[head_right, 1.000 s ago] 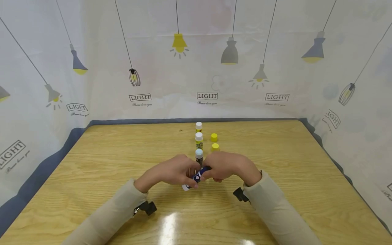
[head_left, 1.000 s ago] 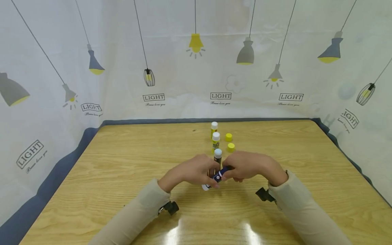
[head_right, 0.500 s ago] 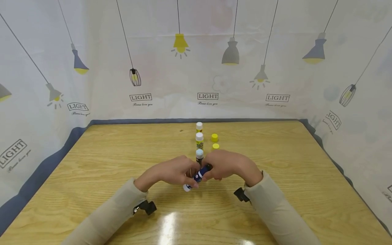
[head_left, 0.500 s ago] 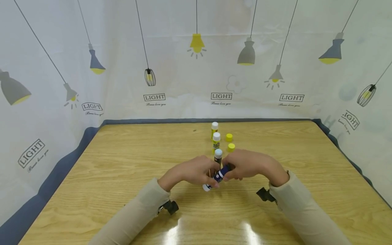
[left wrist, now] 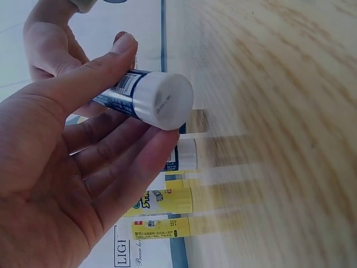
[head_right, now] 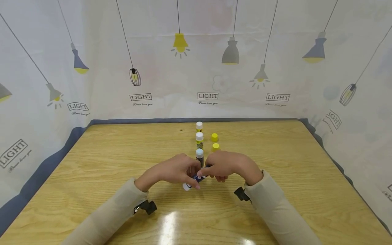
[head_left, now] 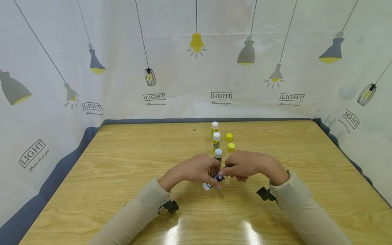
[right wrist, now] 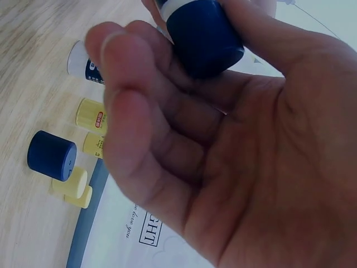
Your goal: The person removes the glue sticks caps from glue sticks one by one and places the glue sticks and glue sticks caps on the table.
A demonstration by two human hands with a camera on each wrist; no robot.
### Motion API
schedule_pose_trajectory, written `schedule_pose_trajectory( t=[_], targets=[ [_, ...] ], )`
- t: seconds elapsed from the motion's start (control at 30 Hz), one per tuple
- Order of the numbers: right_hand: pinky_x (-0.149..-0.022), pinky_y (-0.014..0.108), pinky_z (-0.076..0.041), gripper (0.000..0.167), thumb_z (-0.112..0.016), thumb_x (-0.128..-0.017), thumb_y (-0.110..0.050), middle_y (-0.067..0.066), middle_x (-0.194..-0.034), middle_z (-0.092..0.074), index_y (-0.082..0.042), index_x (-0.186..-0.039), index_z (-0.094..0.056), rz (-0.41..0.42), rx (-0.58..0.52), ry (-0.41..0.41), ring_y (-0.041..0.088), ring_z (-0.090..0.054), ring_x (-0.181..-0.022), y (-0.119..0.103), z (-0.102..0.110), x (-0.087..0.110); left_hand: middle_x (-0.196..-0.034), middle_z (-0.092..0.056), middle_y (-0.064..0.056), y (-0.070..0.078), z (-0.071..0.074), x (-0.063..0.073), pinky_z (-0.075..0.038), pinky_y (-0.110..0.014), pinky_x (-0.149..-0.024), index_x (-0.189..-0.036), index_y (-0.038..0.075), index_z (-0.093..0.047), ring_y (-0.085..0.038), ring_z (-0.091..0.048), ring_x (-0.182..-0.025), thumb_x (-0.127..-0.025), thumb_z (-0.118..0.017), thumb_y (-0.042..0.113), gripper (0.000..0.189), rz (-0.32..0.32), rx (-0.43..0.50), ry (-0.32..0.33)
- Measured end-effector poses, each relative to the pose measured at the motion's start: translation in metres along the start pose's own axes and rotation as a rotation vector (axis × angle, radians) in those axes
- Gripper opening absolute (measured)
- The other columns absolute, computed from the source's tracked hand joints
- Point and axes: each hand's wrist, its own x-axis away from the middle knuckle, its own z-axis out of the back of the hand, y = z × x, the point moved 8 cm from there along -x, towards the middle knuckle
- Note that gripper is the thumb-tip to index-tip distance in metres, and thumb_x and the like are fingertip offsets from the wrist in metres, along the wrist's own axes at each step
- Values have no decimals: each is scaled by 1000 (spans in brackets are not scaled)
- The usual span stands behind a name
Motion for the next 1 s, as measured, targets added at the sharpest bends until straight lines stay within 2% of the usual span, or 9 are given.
schedule_pose_trajectory(
  t=[0.17, 0.37, 0.6, 0.77, 0.87, 1.0],
  targets=[
    [-60, 27, -46, 37, -61, -104, -41, 0, -63, -60, -8, -88, -66, 25, 0, 0, 11, -52, -54, 0, -1, -2, -80, -71, 8, -1, -1, -2, -51, -19, -61, -96, 18, -73, -1, -64, -66, -86, -86, 36, 25, 4, -13, -4],
    [-59, 26, -46, 33, -64, -103, -38, 0, -66, -61, -8, -92, -65, 27, -7, -3, 11, -52, -55, 1, -2, -3, -80, -71, 10, -3, -4, -3, -52, -18, -61, -95, 19, -72, 0, -64, -66, -88, -83, 36, 22, 12, -31, -31],
    [-58, 27, -45, 34, -58, -106, -39, 1, -62, -57, -7, -95, -63, 9, -54, -7, 13, -51, -52, 4, -3, -1, -74, -66, 10, -3, -4, -2, -47, -19, -57, -95, 19, -70, -2, -59, -61, -87, -84, 39, 25, 8, -33, -28],
    [-59, 29, -48, 39, -52, -109, -41, 3, -64, -60, -6, -97, -65, -2, -53, 0, 14, -54, -52, 5, -2, -1, -72, -65, 9, -4, -2, -1, -44, -19, -56, -91, 19, -68, -3, -56, -59, -85, -85, 42, 29, 21, -45, -10],
    [-59, 29, -49, 39, -50, -109, -40, 4, -65, -62, -6, -96, -65, -13, -57, 0, 15, -55, -53, 5, -2, -1, -73, -65, 8, -4, -1, -1, -44, -19, -57, -91, 18, -69, -3, -56, -60, -85, -86, 42, 30, 28, -45, -7],
    [-59, 29, -48, 33, -54, -108, -36, 4, -68, -62, -6, -96, -64, -24, -55, 0, 15, -55, -55, 4, -1, -1, -77, -69, 7, -4, -1, -1, -49, -19, -60, -96, 17, -71, -3, -60, -63, -86, -85, 40, 28, 24, -37, -16]
  ],
)
